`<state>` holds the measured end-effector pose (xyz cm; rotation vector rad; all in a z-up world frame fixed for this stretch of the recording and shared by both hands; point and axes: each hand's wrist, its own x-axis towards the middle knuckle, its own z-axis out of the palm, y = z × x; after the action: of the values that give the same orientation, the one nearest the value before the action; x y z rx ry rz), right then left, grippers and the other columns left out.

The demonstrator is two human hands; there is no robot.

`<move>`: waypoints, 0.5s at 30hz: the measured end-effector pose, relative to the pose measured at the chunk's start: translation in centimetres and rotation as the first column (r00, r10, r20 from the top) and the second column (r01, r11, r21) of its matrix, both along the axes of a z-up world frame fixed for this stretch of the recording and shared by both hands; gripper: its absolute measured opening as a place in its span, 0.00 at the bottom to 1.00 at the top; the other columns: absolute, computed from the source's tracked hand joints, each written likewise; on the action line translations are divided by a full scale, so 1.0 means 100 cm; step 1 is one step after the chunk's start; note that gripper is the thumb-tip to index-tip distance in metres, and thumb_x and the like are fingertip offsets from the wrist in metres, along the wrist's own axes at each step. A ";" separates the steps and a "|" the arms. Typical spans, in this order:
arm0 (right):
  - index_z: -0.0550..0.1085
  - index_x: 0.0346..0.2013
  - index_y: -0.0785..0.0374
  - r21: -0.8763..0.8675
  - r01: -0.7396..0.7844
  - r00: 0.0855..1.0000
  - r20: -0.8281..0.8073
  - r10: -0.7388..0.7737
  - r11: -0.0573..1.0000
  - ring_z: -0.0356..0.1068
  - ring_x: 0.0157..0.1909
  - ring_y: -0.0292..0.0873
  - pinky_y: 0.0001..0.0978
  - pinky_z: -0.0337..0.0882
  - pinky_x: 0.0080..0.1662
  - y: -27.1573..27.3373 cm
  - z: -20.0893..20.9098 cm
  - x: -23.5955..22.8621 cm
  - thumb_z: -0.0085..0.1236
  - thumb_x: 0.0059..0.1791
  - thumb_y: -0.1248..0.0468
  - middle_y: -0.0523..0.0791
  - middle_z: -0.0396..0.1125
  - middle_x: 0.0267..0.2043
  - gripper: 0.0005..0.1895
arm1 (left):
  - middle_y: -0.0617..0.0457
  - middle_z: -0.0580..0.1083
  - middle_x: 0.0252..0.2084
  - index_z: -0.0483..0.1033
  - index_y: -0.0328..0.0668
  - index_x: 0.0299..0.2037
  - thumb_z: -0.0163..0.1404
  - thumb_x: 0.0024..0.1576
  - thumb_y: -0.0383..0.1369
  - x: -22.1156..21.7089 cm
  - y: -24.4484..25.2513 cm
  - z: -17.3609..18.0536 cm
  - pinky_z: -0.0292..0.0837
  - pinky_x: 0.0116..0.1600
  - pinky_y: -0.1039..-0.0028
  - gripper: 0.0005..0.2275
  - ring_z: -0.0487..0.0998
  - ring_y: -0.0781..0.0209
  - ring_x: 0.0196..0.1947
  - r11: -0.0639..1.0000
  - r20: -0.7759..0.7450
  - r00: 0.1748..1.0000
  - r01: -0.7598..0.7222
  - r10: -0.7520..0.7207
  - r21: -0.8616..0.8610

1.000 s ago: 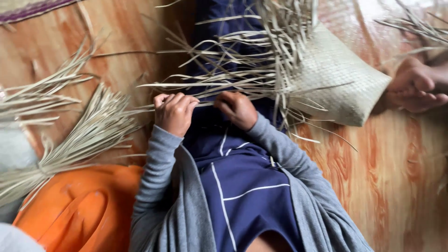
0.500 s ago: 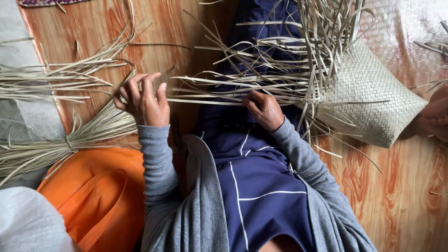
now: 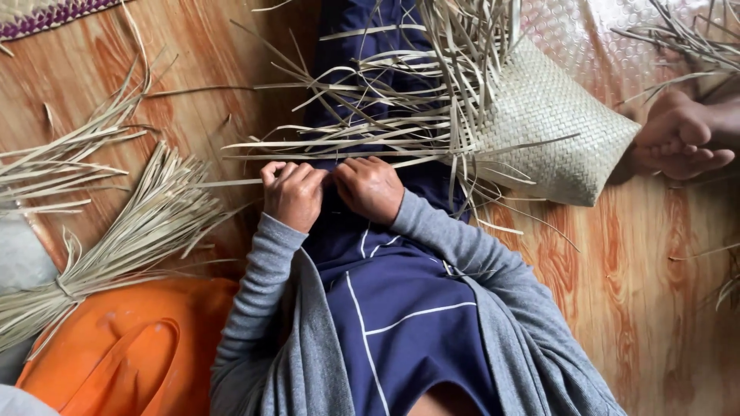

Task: Weaving the sides of a basket using dried straw or palm leaf strips while sitting on the floor.

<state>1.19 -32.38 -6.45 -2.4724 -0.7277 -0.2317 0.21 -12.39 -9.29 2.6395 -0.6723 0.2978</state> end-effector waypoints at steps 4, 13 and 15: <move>0.67 0.28 0.52 -0.145 -0.022 0.994 0.103 0.037 0.989 0.70 0.29 0.42 0.33 0.68 0.33 0.004 -0.008 -0.004 0.50 0.49 0.57 0.38 0.64 0.25 0.07 | 0.63 0.68 0.27 0.75 0.55 0.33 0.53 0.53 0.27 -0.001 -0.004 0.017 0.61 0.58 0.60 0.05 0.75 0.62 0.35 1.000 -0.007 1.000 0.004 -0.004 -0.002; 0.68 0.32 0.54 -0.062 -0.036 0.998 -0.055 0.032 0.997 0.72 0.30 0.48 0.38 0.71 0.31 -0.006 0.000 -0.002 0.51 0.47 0.59 0.42 0.64 0.25 0.04 | 0.62 0.65 0.23 0.68 0.55 0.25 0.49 0.50 0.29 0.013 -0.015 0.031 0.64 0.52 0.62 0.05 0.74 0.60 0.32 0.997 0.134 0.991 0.036 -0.027 -0.061; 0.69 0.32 0.53 -0.009 -0.029 0.991 -0.127 0.028 1.000 0.73 0.31 0.49 0.40 0.72 0.31 -0.008 -0.003 -0.002 0.51 0.48 0.57 0.42 0.64 0.25 0.05 | 0.63 0.65 0.23 0.68 0.55 0.24 0.49 0.50 0.30 0.013 -0.016 0.027 0.64 0.52 0.63 0.06 0.74 0.60 0.32 0.997 0.159 0.987 0.039 -0.027 -0.071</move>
<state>1.02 -33.14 -6.76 -2.4593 -0.7113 -0.0589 1.51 -13.96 -6.55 2.5506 -0.7399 0.5165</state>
